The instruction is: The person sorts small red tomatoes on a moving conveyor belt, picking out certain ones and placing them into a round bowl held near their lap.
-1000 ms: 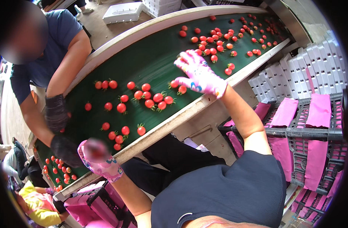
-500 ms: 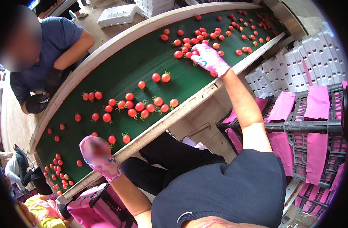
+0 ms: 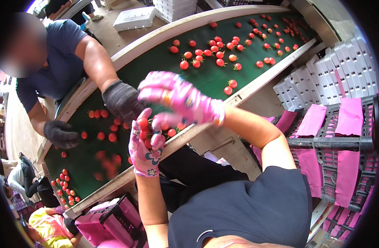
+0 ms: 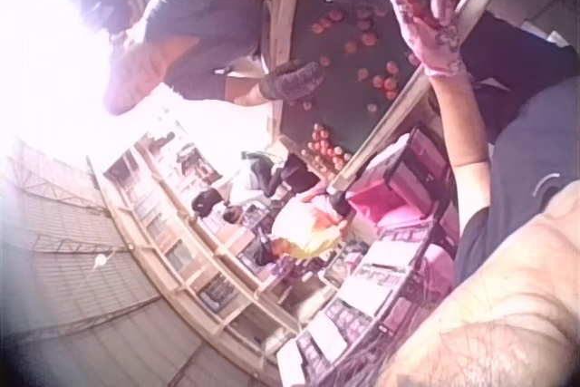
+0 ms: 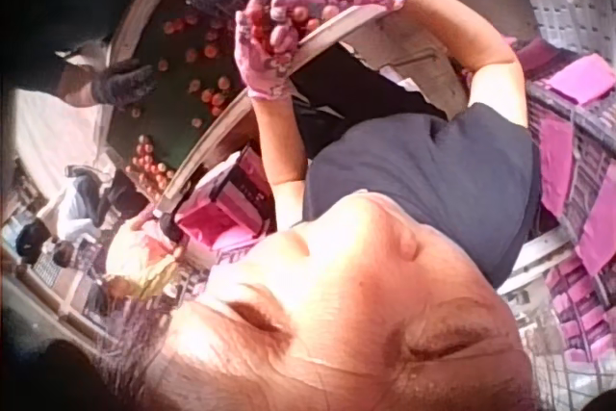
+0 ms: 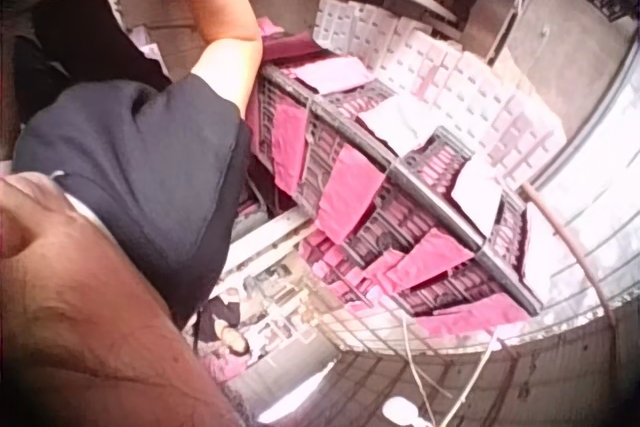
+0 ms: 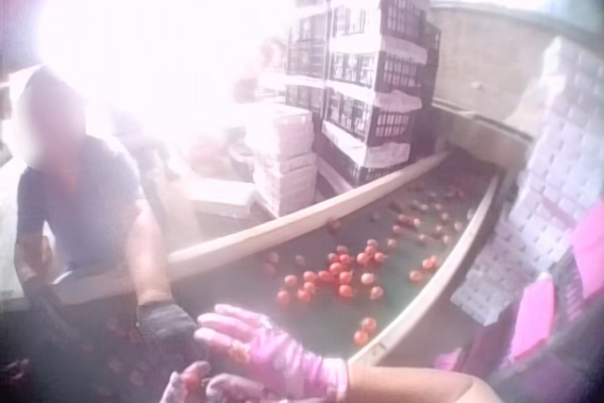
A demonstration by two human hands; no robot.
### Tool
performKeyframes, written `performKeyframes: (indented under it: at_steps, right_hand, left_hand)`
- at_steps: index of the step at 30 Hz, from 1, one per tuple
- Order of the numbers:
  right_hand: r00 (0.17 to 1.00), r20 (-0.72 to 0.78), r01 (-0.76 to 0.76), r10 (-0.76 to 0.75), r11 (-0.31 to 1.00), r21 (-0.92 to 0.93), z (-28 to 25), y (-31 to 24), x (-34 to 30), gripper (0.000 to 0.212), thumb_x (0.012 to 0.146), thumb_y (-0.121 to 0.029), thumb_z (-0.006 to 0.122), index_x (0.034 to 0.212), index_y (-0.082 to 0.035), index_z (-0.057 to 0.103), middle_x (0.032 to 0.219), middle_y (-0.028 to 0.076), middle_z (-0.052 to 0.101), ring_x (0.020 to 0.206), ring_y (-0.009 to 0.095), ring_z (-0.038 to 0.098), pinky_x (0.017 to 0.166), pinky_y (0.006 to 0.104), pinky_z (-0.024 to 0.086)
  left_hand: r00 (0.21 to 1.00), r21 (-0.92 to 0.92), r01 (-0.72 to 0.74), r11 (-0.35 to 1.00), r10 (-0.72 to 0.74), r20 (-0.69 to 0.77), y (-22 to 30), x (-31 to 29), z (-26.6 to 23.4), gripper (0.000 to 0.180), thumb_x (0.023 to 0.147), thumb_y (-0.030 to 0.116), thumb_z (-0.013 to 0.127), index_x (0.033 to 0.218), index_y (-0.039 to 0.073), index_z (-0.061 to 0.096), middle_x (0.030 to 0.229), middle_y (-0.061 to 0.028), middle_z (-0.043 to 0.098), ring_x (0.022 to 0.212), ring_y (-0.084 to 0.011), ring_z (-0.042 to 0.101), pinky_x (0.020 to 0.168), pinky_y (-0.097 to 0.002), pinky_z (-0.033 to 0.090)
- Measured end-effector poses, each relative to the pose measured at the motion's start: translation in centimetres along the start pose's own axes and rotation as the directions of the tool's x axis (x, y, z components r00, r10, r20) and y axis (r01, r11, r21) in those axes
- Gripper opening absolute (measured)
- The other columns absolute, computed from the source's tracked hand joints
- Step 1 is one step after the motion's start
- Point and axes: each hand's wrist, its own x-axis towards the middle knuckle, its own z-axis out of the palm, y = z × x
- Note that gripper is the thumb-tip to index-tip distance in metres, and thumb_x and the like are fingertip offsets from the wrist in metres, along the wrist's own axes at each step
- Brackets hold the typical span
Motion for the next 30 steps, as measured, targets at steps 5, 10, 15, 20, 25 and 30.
performKeyframes:
  at_steps: [5, 10, 15, 20, 25, 30]
  right_hand:
    - [0.727, 0.042, -0.424, 0.685, 0.497, -0.757, -4.0, 9.5, -3.8, 0.072, 0.092, -0.053, 0.057, 0.142, -0.003, 0.043, 0.148, 0.021, 0.037, 0.137, 0.045, 0.031, 0.112, 0.0506, 0.029]
    - [0.761, 0.361, -0.288, 0.539, 0.779, -0.556, -3.3, 5.8, -5.5, 0.067, 0.089, -0.053, 0.060, 0.133, -0.004, 0.049, 0.138, 0.020, 0.044, 0.133, 0.044, 0.035, 0.114, 0.0530, 0.023]
    - [0.807, 0.430, -0.272, 0.403, 0.902, -0.335, -2.3, 1.4, -6.9, 0.057, 0.091, -0.043, 0.061, 0.133, -0.006, 0.054, 0.145, 0.018, 0.044, 0.137, 0.044, 0.035, 0.115, 0.0520, 0.026]
    - [0.893, 0.234, -0.374, 0.384, 0.923, -0.087, -5.7, 3.9, -5.5, 0.033, 0.086, -0.020, 0.072, 0.115, -0.005, 0.066, 0.111, 0.012, 0.068, 0.106, 0.031, 0.064, 0.094, 0.0392, 0.051]
    - [0.610, -0.284, -0.791, 0.740, 0.593, -0.153, -8.0, 16.8, -4.3, 0.039, 0.086, -0.027, 0.073, 0.115, -0.002, 0.066, 0.114, 0.017, 0.068, 0.105, 0.034, 0.066, 0.093, 0.0404, 0.052]
    - [0.440, -0.350, -0.790, 0.827, 0.173, -0.588, -6.5, 23.4, -1.5, 0.044, 0.084, -0.032, 0.074, 0.115, -0.002, 0.064, 0.116, 0.018, 0.068, 0.109, 0.033, 0.065, 0.095, 0.0403, 0.051]
  left_hand:
    - [0.996, 0.187, -0.057, 0.981, 0.043, 0.079, -1.2, 0.0, -0.5, 0.026, 0.097, 0.031, 0.054, 0.105, 0.006, 0.056, 0.085, -0.0104, 0.058, 0.055, -0.0137, 0.047, 0.047, -0.0236, 0.036]
    - [0.982, 0.074, -0.127, 0.989, 0.115, 0.150, -0.9, -0.3, -0.7, 0.039, 0.099, 0.044, 0.050, 0.090, 0.006, 0.053, 0.084, -0.0109, 0.057, 0.052, -0.0145, 0.046, 0.045, -0.0259, 0.035]
    - [0.981, 0.033, -0.131, 0.991, 0.125, 0.147, -1.1, -0.5, -1.0, 0.036, 0.099, 0.040, 0.051, 0.100, 0.004, 0.055, 0.086, -0.0128, 0.058, 0.053, -0.0160, 0.048, 0.045, -0.0256, 0.037]
    - [0.986, 0.015, -0.146, 0.989, 0.144, 0.089, -1.3, -0.9, -0.9, 0.030, 0.098, 0.022, 0.050, 0.122, 0.005, 0.053, 0.101, -0.0177, 0.061, 0.055, -0.0163, 0.051, 0.044, -0.0241, 0.038]
    - [0.970, 0.111, -0.177, 0.978, 0.154, 0.190, -1.4, -0.4, -1.5, 0.022, 0.096, 0.016, 0.052, 0.115, 0.005, 0.055, 0.116, -0.0216, 0.062, 0.056, -0.0162, 0.051, 0.047, -0.0244, 0.038]
    - [0.978, 0.127, -0.174, 0.976, 0.157, 0.134, -1.7, -0.5, -0.5, 0.020, 0.094, 0.008, 0.054, 0.113, 0.004, 0.056, 0.121, -0.0214, 0.060, 0.056, -0.0162, 0.050, 0.048, -0.0245, 0.039]
